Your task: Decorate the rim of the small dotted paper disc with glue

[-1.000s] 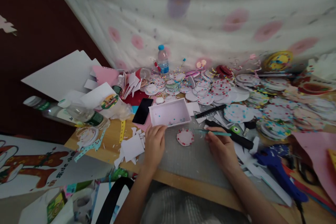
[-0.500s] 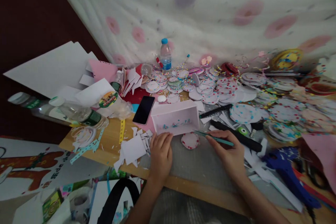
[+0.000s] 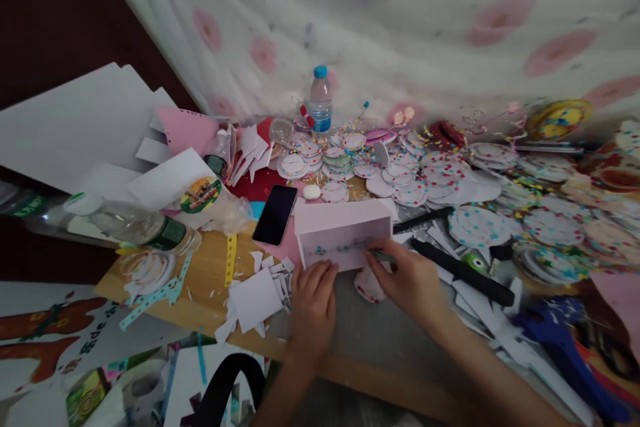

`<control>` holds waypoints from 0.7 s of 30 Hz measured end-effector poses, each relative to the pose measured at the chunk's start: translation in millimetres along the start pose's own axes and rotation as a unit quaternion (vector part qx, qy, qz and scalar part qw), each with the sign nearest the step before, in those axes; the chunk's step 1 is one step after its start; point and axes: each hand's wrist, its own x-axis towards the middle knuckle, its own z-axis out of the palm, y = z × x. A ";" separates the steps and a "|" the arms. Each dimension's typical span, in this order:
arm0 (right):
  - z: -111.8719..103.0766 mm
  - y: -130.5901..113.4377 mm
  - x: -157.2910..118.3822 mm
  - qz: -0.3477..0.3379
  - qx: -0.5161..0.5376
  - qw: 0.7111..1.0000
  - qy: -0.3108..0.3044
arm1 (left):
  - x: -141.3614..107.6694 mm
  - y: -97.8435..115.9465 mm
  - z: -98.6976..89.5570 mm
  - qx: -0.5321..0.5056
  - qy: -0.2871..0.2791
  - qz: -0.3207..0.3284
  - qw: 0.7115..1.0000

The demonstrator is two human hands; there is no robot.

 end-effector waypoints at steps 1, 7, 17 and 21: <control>-5.5 3.8 -0.4 0.024 0.030 0.999 0.013 | 2.4 -0.1 -1.0 0.001 0.001 -0.001 1.000; -15.9 23.0 -7.0 0.136 0.201 0.967 0.072 | 25.4 -6.6 -2.3 0.015 0.009 -0.003 1.000; -11.1 28.4 -10.3 0.185 0.305 0.930 0.085 | 45.9 -13.5 -5.3 0.019 -0.015 0.019 1.000; -11.4 29.4 -8.0 0.199 0.322 0.924 0.062 | 44.7 -7.9 -5.3 0.007 -0.029 0.021 0.999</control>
